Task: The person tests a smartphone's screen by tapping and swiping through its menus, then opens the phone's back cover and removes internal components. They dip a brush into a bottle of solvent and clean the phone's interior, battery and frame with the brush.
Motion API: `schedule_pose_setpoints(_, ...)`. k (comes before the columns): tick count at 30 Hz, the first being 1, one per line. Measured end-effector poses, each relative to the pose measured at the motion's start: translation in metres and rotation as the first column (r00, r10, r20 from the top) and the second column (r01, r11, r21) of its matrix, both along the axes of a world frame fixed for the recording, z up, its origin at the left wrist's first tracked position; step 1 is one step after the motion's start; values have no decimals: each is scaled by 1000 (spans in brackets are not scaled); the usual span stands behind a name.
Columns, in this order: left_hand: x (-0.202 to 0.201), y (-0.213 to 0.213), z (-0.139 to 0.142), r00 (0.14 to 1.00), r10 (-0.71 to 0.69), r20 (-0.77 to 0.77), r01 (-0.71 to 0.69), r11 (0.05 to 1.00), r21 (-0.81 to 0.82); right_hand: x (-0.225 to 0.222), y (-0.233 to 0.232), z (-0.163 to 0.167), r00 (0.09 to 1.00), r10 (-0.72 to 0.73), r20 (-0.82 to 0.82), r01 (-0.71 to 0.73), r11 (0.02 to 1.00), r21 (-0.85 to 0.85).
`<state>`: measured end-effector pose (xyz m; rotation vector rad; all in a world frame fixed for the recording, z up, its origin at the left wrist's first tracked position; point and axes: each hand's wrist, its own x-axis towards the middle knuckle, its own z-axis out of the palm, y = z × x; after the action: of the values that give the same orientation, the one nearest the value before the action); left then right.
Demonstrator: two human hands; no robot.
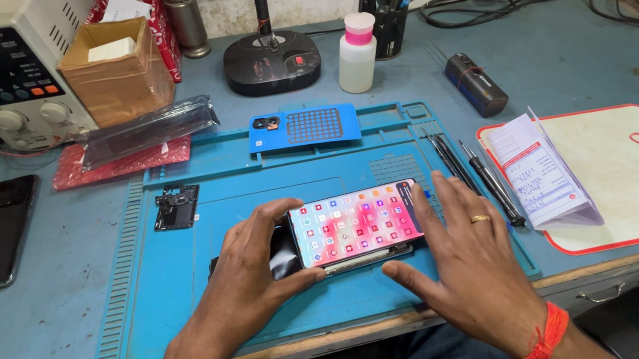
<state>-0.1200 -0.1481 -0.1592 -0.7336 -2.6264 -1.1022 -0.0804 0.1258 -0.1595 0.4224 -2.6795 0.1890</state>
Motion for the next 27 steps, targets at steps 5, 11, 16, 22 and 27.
schedule_pose_setpoints(5, 1, 2, 0, 1000, 7, 11, -7, 1000, 0, 6, -11, -4, 999, 50, 10, -51, 998, 44)
schedule_pose_setpoints(11, 2, 3, -1, 1000, 14, 15, -15, 1000, 2, 18, -26, -5, 947, 316, -55, -316, 949, 9)
schedule_pose_setpoints(16, 2, 1, -1, 1000, 4, 11, -4, 1000, 11, 12, -21, -8, 965, 257, -52, -255, 966, 41)
schedule_pose_setpoints(22, 2, 0, -1, 1000, -9, -26, 10, 1000, 8, 0, -7, -14, 999, 49, -10, -48, 998, 49)
schedule_pose_setpoints(27, 2, 2, 0, 998, 35, 60, -34, 999, -20, 5, -13, -15, 998, 68, -3, -68, 997, 29)
